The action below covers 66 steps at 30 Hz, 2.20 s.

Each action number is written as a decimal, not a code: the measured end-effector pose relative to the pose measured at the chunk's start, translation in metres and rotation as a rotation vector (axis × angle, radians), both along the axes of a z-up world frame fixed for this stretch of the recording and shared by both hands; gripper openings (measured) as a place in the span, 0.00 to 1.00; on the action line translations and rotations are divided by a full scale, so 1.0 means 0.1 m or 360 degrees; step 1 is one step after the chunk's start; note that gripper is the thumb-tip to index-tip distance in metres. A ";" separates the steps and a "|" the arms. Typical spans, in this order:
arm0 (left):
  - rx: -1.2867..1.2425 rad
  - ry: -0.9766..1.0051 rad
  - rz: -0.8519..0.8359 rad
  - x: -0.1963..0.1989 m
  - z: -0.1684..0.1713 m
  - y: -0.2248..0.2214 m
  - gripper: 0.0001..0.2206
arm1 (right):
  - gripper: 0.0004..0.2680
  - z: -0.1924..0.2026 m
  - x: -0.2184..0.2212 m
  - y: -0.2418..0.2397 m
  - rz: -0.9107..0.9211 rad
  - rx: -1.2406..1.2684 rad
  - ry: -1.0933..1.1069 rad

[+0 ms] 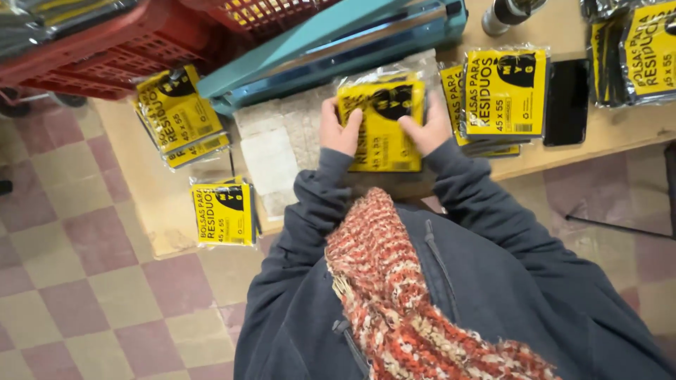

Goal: The recorder is sealing yellow plastic bags using a heat sealer and organizing them into crates.

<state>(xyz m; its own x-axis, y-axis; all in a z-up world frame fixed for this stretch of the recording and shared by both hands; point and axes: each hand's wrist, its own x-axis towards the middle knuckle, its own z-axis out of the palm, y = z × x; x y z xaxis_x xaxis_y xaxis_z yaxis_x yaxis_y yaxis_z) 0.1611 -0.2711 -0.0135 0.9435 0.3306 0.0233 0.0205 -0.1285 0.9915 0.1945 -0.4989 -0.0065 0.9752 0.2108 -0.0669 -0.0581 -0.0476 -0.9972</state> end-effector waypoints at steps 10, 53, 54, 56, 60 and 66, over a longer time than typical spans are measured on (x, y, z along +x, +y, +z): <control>-0.0109 0.0058 0.0264 -1.01 0.07 1.73 0.08 | 0.20 0.31 0.59 -2.15 -0.0043 -0.0471 0.0009; -0.0435 -0.0562 0.0477 -1.01 0.50 0.98 0.10 | 0.04 1.53 -0.09 0.73 0.0563 -0.0099 -0.0615; -0.0467 -0.0503 0.0423 -0.93 0.39 0.97 0.07 | 0.04 1.49 0.00 0.56 0.0437 -0.0255 -0.0637; -0.0494 -0.0450 0.0376 -0.72 0.23 1.01 0.04 | 0.04 1.32 0.29 0.29 0.0316 -0.0406 -0.0662; -0.0402 -0.0099 0.0218 -0.18 0.12 1.22 0.06 | 0.05 0.70 0.96 -0.13 0.0377 -0.0436 -0.0430; -0.0059 0.0219 0.0019 0.25 -0.26 1.42 0.04 | 0.05 0.56 1.36 -0.11 0.0385 -0.0959 -0.0683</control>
<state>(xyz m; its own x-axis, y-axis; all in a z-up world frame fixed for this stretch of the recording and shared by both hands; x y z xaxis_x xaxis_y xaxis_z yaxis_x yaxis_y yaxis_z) 0.1860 -0.1286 -0.0395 0.9330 0.3399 -0.1185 0.1580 -0.0908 0.9833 0.3309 -0.5101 0.0492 0.8732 0.4682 0.1357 0.4083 -0.5505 -0.7282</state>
